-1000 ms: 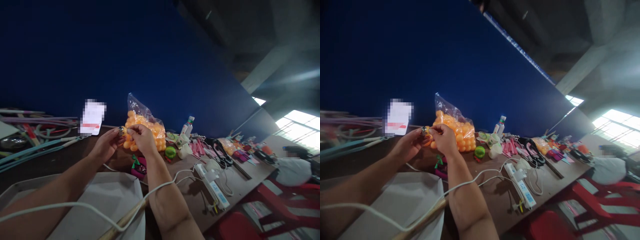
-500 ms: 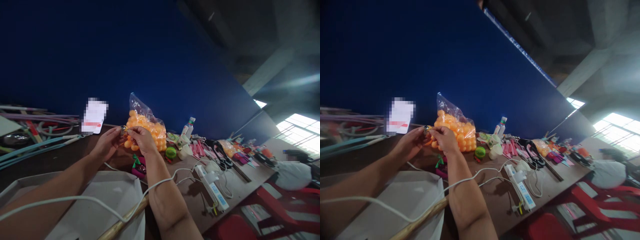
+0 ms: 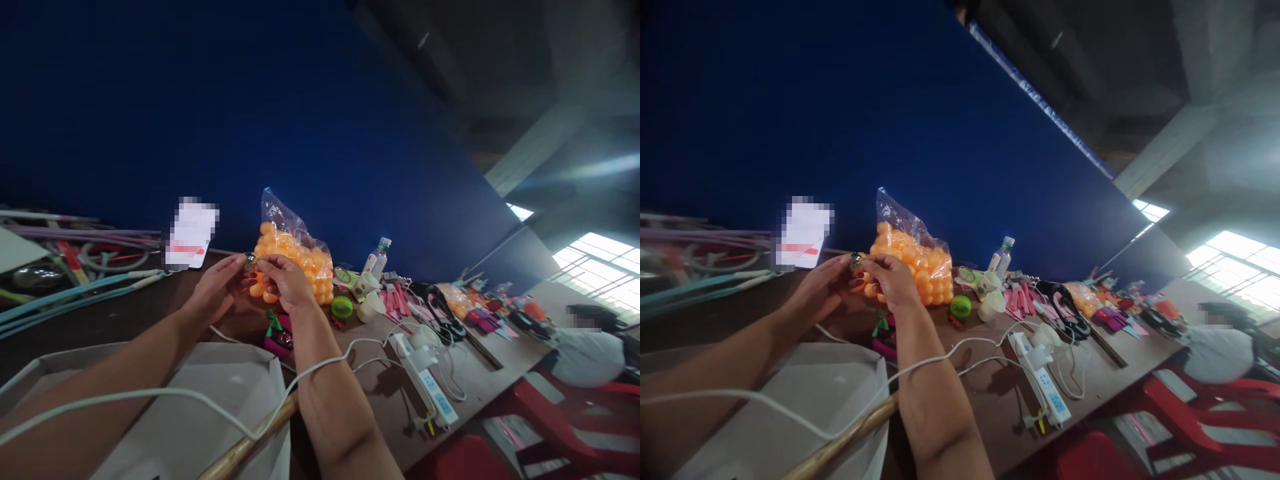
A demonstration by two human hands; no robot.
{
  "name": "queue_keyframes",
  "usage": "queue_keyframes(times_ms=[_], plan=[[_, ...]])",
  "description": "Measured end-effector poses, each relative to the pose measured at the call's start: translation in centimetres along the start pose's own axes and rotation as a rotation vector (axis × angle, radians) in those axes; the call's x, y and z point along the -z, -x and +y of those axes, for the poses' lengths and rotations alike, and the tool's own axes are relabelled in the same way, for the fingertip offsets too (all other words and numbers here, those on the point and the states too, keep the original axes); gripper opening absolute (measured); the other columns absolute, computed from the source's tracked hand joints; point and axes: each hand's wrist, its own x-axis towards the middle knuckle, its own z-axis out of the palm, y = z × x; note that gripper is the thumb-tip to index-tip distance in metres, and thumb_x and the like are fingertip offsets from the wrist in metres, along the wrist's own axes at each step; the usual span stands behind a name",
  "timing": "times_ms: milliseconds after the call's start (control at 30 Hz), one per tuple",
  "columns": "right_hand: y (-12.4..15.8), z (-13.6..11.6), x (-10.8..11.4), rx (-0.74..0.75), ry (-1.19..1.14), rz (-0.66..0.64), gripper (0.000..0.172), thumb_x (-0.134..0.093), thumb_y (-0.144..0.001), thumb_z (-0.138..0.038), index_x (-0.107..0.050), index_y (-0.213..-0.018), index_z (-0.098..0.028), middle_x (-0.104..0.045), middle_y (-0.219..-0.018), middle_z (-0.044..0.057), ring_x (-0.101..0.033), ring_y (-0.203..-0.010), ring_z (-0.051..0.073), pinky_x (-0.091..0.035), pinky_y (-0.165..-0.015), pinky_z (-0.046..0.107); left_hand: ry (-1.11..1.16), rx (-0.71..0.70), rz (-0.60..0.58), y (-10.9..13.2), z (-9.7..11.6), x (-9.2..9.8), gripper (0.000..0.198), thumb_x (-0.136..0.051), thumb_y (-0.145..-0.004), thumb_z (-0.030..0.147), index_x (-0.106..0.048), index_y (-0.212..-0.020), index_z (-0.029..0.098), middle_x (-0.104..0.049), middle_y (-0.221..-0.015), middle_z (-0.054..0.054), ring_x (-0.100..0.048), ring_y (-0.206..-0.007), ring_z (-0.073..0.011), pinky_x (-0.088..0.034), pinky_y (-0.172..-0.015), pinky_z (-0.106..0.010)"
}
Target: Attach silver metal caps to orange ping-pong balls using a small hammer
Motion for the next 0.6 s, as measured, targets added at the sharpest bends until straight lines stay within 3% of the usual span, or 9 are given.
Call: queue_keyframes(times_ms=[367,600], plan=[[0.03,-0.16,-0.13,-0.013,-0.019,0.0,0.034,-0.088,-0.057,-0.034,-0.066,-0.075,-0.015,-0.059,-0.058,-0.005,-0.042,-0.045,0.003,-0.029,-0.039,0.013,-0.011,-0.002,-0.006,-0.23,-0.33,0.11,0.016,-0.067,-0.09,0.027,-0.067,-0.102,0.016,-0.069,-0.094,-0.003,-0.066,-0.072,-0.0154,-0.057,-0.062,-0.033],[0.08,-0.19,-0.1,-0.024,-0.032,-0.008,0.034,-0.088,-0.058,-0.034,-0.066,-0.076,-0.014,-0.063,-0.065,-0.003,-0.042,-0.046,0.002,-0.03,-0.039,0.014,-0.03,0.001,-0.007,-0.12,-0.26,0.21,0.018,-0.067,-0.09,0.028,-0.066,-0.102,0.016,-0.069,-0.094,-0.003,-0.066,-0.072,-0.0155,-0.057,-0.062,-0.033]])
